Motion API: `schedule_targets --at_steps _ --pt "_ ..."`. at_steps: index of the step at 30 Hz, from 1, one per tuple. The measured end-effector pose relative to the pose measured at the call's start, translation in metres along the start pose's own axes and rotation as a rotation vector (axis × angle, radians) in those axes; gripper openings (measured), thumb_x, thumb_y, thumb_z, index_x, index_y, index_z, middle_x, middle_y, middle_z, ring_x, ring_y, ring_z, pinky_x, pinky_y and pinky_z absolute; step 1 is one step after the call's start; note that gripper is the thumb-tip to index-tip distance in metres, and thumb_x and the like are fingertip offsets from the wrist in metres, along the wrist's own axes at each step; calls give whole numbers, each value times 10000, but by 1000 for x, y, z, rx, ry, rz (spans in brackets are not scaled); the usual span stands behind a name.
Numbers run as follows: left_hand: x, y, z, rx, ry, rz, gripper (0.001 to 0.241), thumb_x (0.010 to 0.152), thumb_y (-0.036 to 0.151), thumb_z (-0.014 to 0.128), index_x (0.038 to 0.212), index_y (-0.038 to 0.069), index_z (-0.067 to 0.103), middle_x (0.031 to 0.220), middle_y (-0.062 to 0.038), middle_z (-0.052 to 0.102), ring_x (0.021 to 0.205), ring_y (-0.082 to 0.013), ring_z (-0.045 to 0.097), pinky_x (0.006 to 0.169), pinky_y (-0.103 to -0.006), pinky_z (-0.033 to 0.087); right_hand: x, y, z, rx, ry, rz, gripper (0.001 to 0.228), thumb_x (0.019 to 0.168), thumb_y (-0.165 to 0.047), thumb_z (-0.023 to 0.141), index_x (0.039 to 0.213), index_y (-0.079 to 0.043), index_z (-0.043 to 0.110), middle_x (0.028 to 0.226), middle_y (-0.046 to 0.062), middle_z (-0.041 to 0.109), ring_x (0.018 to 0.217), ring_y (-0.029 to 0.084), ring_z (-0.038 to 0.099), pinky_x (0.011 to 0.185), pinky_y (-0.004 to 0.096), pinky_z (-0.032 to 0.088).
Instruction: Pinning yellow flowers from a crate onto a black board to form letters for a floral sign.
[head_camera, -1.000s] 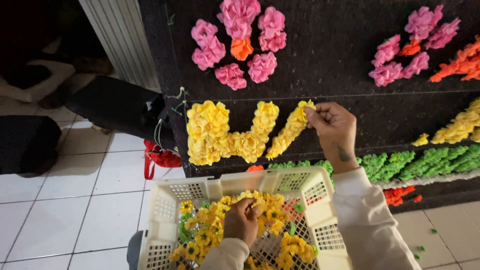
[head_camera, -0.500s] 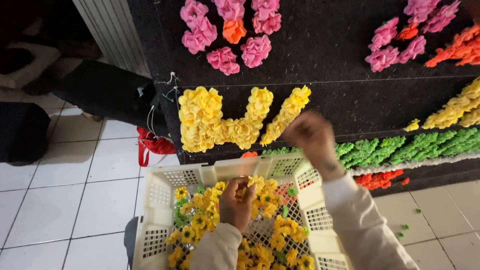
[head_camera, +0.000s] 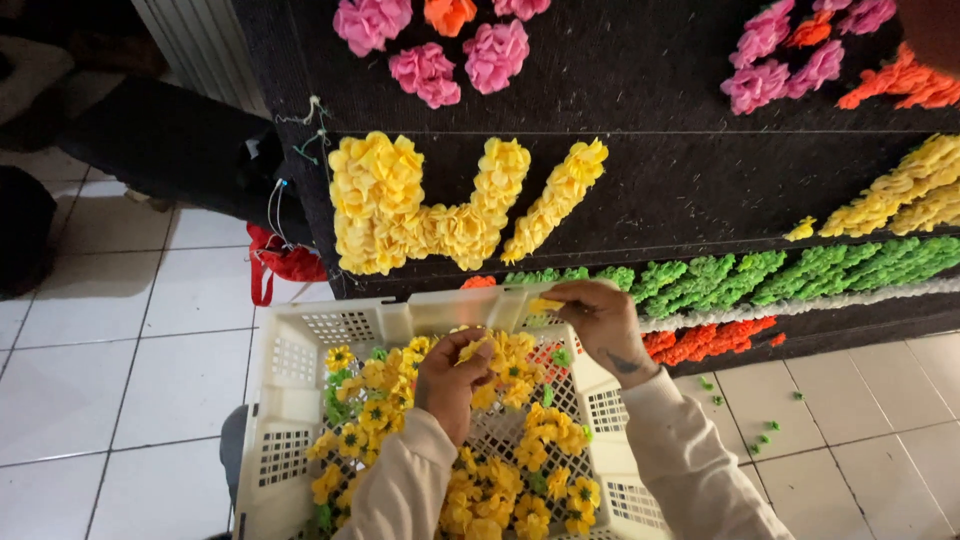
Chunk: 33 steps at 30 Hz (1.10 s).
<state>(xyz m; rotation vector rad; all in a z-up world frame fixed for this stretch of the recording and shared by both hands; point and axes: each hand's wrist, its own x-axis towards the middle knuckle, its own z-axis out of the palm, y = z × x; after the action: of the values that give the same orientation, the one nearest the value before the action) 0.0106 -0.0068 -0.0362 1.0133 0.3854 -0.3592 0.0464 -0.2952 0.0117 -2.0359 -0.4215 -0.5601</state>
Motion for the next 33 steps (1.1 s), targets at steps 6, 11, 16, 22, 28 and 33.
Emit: schedule_targets --at_steps 6,11,16,22,28,33 --pt "19 -21 -8 -9 -67 33 269 1184 78 998 1438 0 956 1474 -251 769 1211 -354 866 1173 -576 738 33 20 -12 -238 68 33 453 968 97 1044 1254 -250 1091 1235 41 1013 1114 293 948 896 386 761" --pt "10 -18 -10 22 -42 -2 268 1199 97 976 1447 12 924 1276 -96 658 1017 -200 734 959 -384 765 48 14 -8 -172 62 36 395 1030 88 1043 1251 -237 1080 1202 32 1016 986 250 885 773 348 670" --pt "11 -15 -9 -9 -45 -3 300 1237 99 932 1513 -17 925 1198 -134 695 1051 -252 775 1043 -434 776 61 15 4 -226 98 84 344 1007 9 1071 1172 -293 1079 1129 24 999 989 287 945 852 400 746" --pt "-5 1 -3 -52 -52 -65 289 1246 155 932 1490 0 938 1252 -196 745 1161 -319 804 1140 -540 772 67 28 16 -209 176 156 196 1035 -43 1084 1170 -181 1053 994 80 949 912 272 939 838 411 744" --pt "-14 16 -4 -30 -54 -200 411 1329 269 825 1660 26 857 1288 -182 766 1056 -275 694 953 -450 681 56 10 16 -249 223 181 239 1041 -150 1103 1061 -160 866 840 26 878 742 234 876 693 374 672" --pt "-28 42 23 -87 49 -365 587 1286 217 723 1859 99 773 959 -19 593 701 -127 448 598 -313 293 4 -52 31 165 -450 -189 377 1139 -404 1021 1470 -228 976 1314 51 907 1136 217 830 1008 427 734"
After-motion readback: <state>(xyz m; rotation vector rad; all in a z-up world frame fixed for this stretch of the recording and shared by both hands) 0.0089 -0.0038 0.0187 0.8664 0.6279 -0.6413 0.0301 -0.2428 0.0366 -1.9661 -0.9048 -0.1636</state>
